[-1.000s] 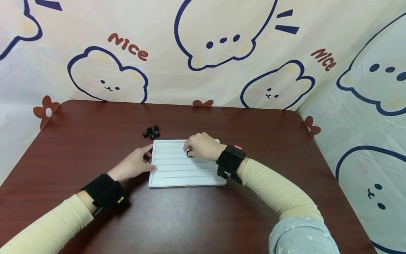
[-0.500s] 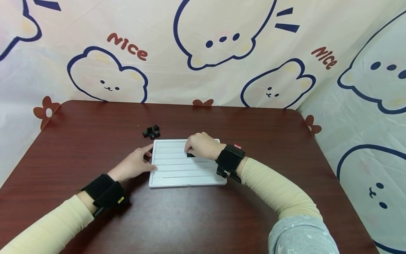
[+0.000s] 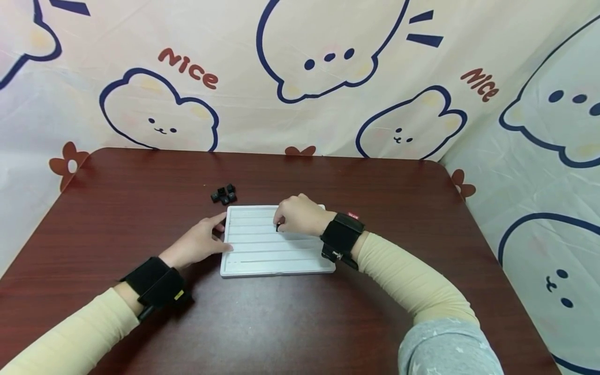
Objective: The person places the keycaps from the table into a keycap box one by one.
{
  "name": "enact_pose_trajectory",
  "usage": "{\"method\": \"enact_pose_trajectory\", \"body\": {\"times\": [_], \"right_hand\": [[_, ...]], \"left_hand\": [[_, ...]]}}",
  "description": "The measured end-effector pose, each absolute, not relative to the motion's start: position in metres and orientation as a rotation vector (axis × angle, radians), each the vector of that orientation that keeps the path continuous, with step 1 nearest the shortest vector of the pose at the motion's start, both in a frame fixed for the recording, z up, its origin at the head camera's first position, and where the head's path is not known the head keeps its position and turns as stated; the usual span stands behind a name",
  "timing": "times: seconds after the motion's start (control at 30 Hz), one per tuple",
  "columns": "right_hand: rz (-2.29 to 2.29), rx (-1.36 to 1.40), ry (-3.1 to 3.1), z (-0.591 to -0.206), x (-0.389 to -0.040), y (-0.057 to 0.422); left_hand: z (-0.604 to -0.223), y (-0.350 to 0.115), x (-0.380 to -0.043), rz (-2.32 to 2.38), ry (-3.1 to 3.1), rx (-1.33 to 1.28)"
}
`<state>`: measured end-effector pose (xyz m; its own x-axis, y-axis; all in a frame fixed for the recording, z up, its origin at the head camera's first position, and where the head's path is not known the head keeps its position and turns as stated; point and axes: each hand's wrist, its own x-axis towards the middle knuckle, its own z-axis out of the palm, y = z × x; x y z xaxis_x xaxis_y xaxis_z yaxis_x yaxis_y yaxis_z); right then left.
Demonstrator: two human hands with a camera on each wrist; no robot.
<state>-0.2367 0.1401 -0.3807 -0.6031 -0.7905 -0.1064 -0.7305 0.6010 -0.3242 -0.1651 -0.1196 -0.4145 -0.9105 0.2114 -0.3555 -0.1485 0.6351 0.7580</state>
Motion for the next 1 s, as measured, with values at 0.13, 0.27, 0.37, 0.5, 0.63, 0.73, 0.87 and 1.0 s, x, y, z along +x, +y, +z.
{"method": "enact_pose_trajectory", "body": {"times": [0.13,0.27,0.37,0.5,0.63,0.73,0.87,1.0], "right_hand": [[-0.355,-1.259,2.592,-0.381,-0.236,0.139],[-0.347,-1.264,2.588,-0.382,-0.237,0.138],[-0.343,-1.279,2.587,-0.383,-0.238,0.137],[-0.338,-1.288,2.593,-0.383,-0.236,0.136],[-0.319,-1.272,2.593,-0.383,-0.235,0.135],[-0.308,-1.270,2.584,-0.383,-0.235,0.135],[-0.304,-1.281,2.563,-0.379,-0.236,0.135],[-0.316,-1.279,2.530,-0.372,-0.241,0.134]], "left_hand": [[-0.414,-0.121,-0.164,1.189,2.448,0.046],[-0.413,-0.122,-0.164,1.189,2.455,0.045],[-0.413,-0.123,-0.164,1.191,2.456,0.047],[-0.412,-0.123,-0.163,1.200,2.446,0.039],[-0.412,-0.124,-0.161,1.203,2.445,0.040],[-0.413,-0.123,-0.160,1.202,2.447,0.044],[-0.413,-0.122,-0.160,1.199,2.441,0.038],[-0.412,-0.119,-0.163,1.190,2.452,0.052]]}}
